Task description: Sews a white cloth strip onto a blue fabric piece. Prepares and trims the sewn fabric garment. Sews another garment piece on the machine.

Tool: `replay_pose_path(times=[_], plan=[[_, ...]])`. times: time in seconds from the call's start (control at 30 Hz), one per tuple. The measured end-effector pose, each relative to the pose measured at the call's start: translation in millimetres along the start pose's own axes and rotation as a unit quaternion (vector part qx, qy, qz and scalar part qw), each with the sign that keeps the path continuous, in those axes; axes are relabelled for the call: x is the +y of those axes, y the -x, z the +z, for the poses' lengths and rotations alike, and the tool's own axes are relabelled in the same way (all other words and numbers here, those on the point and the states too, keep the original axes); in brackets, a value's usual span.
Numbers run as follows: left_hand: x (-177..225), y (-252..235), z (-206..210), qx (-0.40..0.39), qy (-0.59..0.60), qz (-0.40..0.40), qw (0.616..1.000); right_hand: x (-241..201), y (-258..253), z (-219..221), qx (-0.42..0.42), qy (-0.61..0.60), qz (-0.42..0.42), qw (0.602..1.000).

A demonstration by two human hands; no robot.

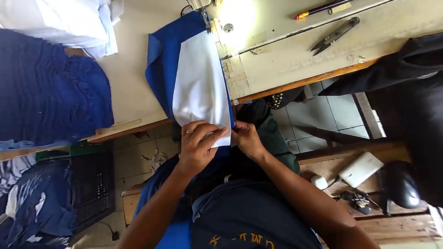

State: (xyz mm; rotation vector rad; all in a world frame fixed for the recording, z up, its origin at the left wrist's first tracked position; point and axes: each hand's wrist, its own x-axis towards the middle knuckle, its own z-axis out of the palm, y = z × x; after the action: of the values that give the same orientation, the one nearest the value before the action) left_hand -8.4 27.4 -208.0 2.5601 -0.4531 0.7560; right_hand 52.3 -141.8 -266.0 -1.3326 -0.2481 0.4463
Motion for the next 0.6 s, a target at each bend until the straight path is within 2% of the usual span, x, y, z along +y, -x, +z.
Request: replay_pose_path(times=[0.07,0.23,0.33,0.43,0.6], plan=[[3.0,4.0,2.0,-0.017,-0.009,0.006,1.000,-8.8,18.5,-3.0,-0.023,-0.009,0.005,1.000],[14.4,9.5,4.8,-0.018,-0.014,0.013,1.000,-32.9,46.3,-10.5,-0.030,0.079,0.000,0.996],[20.6,10.9,3.3,0.003,-0.014,0.022,1.000,-38.1,53.8,-11.6,-0.028,0.078,0.004,0.997],[22.8,14.0,2.5,-0.002,-0.017,0.015,1.000,-44.0,57.6,-11.4,-0.040,0.052,0.021,0.998],[23.3,16.2,1.2,-0.005,-0.010,0.027,1.000,-46.5,55.9,-14.2,-0.063,0.077,0.015,0.995]])
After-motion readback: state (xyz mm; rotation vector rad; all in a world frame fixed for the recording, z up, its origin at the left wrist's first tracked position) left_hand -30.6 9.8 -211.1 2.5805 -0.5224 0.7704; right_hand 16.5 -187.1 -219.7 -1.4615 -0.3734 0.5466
